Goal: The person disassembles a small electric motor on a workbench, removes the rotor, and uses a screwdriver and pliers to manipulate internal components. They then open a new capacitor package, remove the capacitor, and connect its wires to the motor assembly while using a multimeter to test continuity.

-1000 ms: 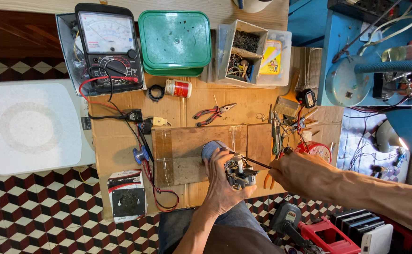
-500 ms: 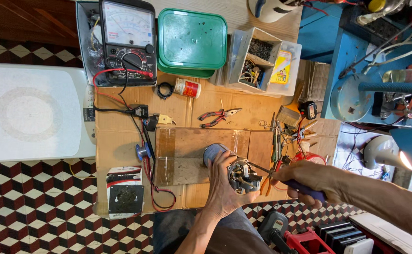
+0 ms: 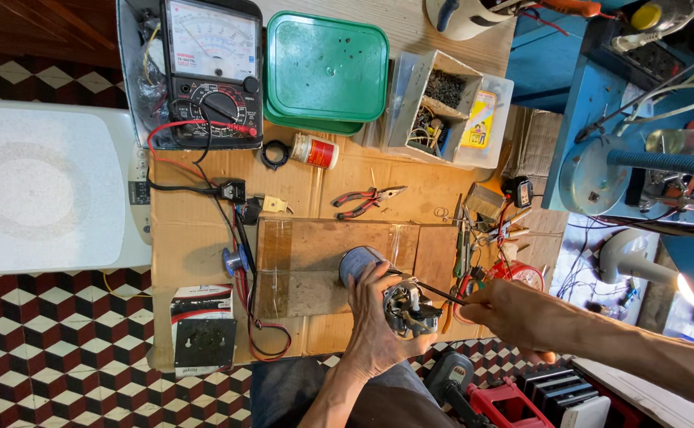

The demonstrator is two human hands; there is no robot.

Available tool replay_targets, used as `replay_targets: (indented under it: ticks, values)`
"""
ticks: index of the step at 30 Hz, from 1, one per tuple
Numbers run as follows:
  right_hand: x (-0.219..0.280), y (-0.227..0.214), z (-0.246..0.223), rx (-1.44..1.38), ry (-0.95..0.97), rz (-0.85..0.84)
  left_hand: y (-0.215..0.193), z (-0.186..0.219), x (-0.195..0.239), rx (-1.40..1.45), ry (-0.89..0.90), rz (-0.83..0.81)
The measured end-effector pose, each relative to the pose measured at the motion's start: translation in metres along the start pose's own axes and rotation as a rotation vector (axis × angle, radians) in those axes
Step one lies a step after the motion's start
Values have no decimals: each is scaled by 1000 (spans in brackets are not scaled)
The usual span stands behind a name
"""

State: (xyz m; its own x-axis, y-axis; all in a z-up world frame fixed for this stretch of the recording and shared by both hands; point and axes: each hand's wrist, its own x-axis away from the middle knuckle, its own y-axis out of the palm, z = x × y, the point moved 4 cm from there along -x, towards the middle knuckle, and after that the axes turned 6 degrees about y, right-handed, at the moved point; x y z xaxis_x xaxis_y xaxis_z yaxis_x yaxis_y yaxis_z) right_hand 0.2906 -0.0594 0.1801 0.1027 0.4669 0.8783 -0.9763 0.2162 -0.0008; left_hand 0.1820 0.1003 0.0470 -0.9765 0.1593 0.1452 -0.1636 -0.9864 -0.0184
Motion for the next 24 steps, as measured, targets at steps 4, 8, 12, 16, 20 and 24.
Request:
replay_targets:
  ticks: [4,8,12,16,20,24]
  values:
    - [-5,2,-15,638,-200,292,3,-1,0,13,15,26]
    - [-4,1,-32,902,-226,378,-5,2,4,-18,38,28]
    - [7,15,-24,1067,-366,480,-1,6,1,-57,63,49]
    - [21,23,-20,1051,-455,747,1,3,4,-33,83,52]
    - [48,11,-11,329,-647,912,3,1,4,-68,85,25]
    - [92,19,12,-391,-937,1195,-4,8,3,-139,119,-26]
